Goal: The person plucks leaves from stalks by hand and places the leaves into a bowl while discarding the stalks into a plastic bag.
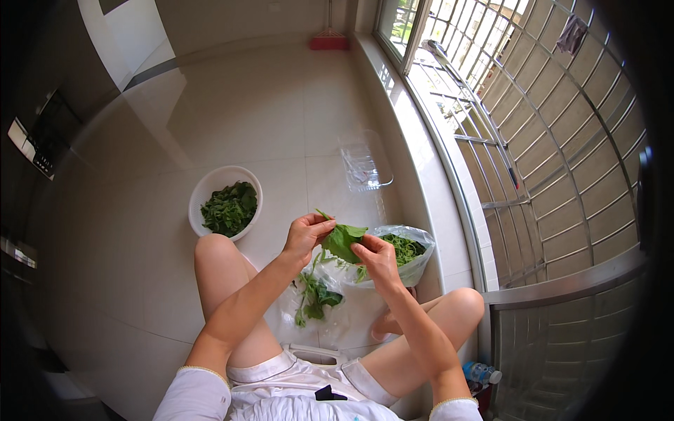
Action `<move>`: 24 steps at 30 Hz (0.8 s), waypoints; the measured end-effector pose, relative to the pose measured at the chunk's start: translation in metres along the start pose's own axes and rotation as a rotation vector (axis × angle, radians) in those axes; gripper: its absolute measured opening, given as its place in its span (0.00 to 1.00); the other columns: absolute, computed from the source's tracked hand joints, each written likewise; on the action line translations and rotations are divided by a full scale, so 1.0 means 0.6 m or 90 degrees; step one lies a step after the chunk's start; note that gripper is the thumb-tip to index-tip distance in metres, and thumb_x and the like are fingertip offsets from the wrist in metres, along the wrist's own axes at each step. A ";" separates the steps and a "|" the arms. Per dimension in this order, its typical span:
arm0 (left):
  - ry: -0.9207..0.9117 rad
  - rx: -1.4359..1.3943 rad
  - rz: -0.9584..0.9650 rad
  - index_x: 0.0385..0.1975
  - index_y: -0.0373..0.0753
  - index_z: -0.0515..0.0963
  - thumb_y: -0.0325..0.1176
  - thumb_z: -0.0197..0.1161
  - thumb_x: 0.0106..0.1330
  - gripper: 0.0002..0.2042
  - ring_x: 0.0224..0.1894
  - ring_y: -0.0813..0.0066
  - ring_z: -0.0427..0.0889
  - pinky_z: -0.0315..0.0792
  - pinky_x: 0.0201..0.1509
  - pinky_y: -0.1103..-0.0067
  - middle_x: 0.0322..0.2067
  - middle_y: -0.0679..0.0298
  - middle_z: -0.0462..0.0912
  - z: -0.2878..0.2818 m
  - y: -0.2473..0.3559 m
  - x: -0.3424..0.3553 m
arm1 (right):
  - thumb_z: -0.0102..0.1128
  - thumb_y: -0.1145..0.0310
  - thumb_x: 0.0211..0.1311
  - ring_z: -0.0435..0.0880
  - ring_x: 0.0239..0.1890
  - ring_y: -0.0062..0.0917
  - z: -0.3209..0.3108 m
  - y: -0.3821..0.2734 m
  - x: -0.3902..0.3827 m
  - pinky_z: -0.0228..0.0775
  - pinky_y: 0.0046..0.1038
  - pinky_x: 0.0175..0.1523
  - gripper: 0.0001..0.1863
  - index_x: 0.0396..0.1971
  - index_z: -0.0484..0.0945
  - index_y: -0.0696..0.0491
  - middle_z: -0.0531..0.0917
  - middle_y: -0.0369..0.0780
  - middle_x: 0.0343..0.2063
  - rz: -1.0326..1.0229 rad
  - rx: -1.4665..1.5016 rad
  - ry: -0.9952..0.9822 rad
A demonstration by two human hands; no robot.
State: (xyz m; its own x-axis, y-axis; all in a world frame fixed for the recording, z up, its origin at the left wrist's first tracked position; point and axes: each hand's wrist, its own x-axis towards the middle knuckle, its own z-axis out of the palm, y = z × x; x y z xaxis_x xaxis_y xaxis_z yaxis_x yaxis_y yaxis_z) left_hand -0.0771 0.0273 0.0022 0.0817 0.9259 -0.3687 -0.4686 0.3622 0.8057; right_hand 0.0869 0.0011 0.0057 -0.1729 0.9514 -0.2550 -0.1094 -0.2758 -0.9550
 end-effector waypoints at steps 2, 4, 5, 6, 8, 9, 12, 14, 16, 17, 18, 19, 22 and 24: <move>-0.013 0.006 0.000 0.26 0.36 0.73 0.26 0.57 0.51 0.03 0.27 0.80 0.75 0.69 0.34 0.86 0.25 0.65 0.76 0.002 0.001 -0.003 | 0.54 0.72 0.49 0.74 0.29 0.17 -0.002 0.006 0.007 0.68 0.19 0.34 0.15 0.37 0.71 0.61 0.76 0.38 0.30 0.002 0.053 0.003; -0.026 -0.001 0.002 0.26 0.36 0.73 0.26 0.57 0.52 0.03 0.28 0.80 0.75 0.69 0.34 0.86 0.25 0.66 0.76 0.004 0.002 -0.004 | 0.54 0.73 0.49 0.75 0.29 0.18 -0.007 0.008 0.011 0.68 0.19 0.34 0.13 0.35 0.71 0.62 0.76 0.38 0.29 0.029 0.082 0.004; -0.032 -0.005 0.003 0.26 0.36 0.73 0.26 0.57 0.52 0.03 0.28 0.81 0.75 0.69 0.34 0.86 0.25 0.66 0.76 0.004 0.003 -0.004 | 0.54 0.74 0.49 0.75 0.29 0.19 -0.007 0.011 0.012 0.69 0.20 0.34 0.11 0.34 0.71 0.61 0.76 0.38 0.29 0.047 0.117 0.005; -0.036 -0.009 0.005 0.26 0.36 0.73 0.26 0.57 0.52 0.03 0.28 0.81 0.75 0.69 0.34 0.86 0.25 0.66 0.76 0.004 0.002 -0.004 | 0.54 0.75 0.48 0.75 0.30 0.19 -0.007 0.014 0.013 0.69 0.20 0.35 0.10 0.33 0.71 0.60 0.76 0.38 0.29 0.064 0.151 0.005; -0.044 -0.017 0.009 0.26 0.37 0.73 0.26 0.57 0.52 0.03 0.28 0.81 0.75 0.69 0.35 0.86 0.25 0.66 0.76 0.005 0.001 -0.004 | 0.54 0.76 0.48 0.76 0.30 0.20 -0.009 0.019 0.015 0.69 0.20 0.35 0.08 0.31 0.72 0.59 0.76 0.38 0.28 0.097 0.213 0.004; -0.048 -0.019 0.011 0.26 0.37 0.73 0.26 0.56 0.52 0.03 0.28 0.81 0.75 0.69 0.35 0.86 0.25 0.66 0.76 0.005 0.001 -0.004 | 0.54 0.77 0.48 0.76 0.31 0.20 -0.010 0.020 0.017 0.69 0.20 0.36 0.08 0.31 0.71 0.59 0.76 0.38 0.28 0.112 0.240 0.002; -0.051 -0.031 0.004 0.27 0.37 0.73 0.25 0.56 0.53 0.03 0.29 0.80 0.75 0.69 0.35 0.86 0.26 0.66 0.76 0.003 0.003 -0.002 | 0.53 0.78 0.48 0.76 0.32 0.21 -0.015 0.016 0.020 0.70 0.21 0.37 0.07 0.30 0.71 0.58 0.76 0.38 0.29 0.126 0.327 -0.024; -0.039 -0.052 -0.017 0.27 0.38 0.72 0.25 0.55 0.53 0.03 0.29 0.79 0.75 0.69 0.36 0.85 0.26 0.66 0.76 -0.002 0.004 -0.001 | 0.52 0.79 0.48 0.75 0.32 0.21 -0.016 0.005 0.020 0.69 0.21 0.37 0.07 0.30 0.71 0.58 0.76 0.38 0.29 0.126 0.368 -0.049; -0.037 -0.074 -0.030 0.28 0.38 0.72 0.25 0.55 0.53 0.03 0.30 0.79 0.75 0.69 0.36 0.84 0.26 0.66 0.76 0.000 0.004 -0.001 | 0.52 0.79 0.48 0.75 0.31 0.20 -0.017 -0.011 0.016 0.69 0.20 0.36 0.07 0.30 0.71 0.57 0.76 0.37 0.29 0.123 0.389 -0.068; -0.036 -0.084 -0.037 0.28 0.38 0.72 0.25 0.55 0.53 0.03 0.30 0.79 0.75 0.69 0.36 0.84 0.26 0.66 0.76 0.002 0.003 -0.001 | 0.52 0.80 0.48 0.75 0.32 0.20 -0.021 -0.014 0.017 0.68 0.20 0.38 0.07 0.29 0.71 0.57 0.76 0.37 0.29 0.121 0.400 -0.089; -0.033 -0.094 -0.041 0.28 0.38 0.72 0.25 0.55 0.53 0.03 0.30 0.79 0.75 0.69 0.36 0.84 0.26 0.66 0.76 0.002 0.002 0.000 | 0.52 0.80 0.48 0.75 0.32 0.20 -0.023 -0.015 0.019 0.68 0.20 0.38 0.07 0.29 0.71 0.57 0.76 0.37 0.29 0.109 0.405 -0.089; -0.032 -0.104 -0.046 0.28 0.38 0.72 0.25 0.55 0.53 0.03 0.29 0.79 0.75 0.69 0.36 0.84 0.25 0.66 0.76 0.005 0.000 0.003 | 0.52 0.80 0.48 0.75 0.32 0.20 -0.027 -0.017 0.019 0.68 0.20 0.38 0.07 0.29 0.71 0.57 0.76 0.37 0.29 0.097 0.408 -0.086; -0.013 -0.133 -0.064 0.27 0.38 0.72 0.25 0.56 0.52 0.03 0.28 0.79 0.75 0.70 0.36 0.84 0.24 0.66 0.75 0.009 0.005 0.003 | 0.51 0.79 0.49 0.75 0.32 0.20 -0.042 -0.018 0.022 0.69 0.21 0.39 0.07 0.30 0.71 0.56 0.76 0.37 0.29 0.021 0.418 -0.066; 0.013 -0.152 -0.054 0.27 0.37 0.72 0.25 0.56 0.52 0.04 0.27 0.79 0.75 0.70 0.36 0.84 0.24 0.66 0.75 0.006 0.010 0.010 | 0.50 0.79 0.50 0.75 0.33 0.21 -0.062 -0.022 0.025 0.69 0.22 0.40 0.07 0.31 0.70 0.55 0.76 0.37 0.30 -0.024 0.435 -0.039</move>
State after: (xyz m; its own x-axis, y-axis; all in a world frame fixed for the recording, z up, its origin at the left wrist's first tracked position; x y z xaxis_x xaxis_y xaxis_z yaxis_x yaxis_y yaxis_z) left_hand -0.0762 0.0353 0.0067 0.1121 0.8903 -0.4414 -0.6558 0.4000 0.6403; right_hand 0.1221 0.0238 0.0087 -0.2107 0.9578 -0.1954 -0.7059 -0.2874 -0.6474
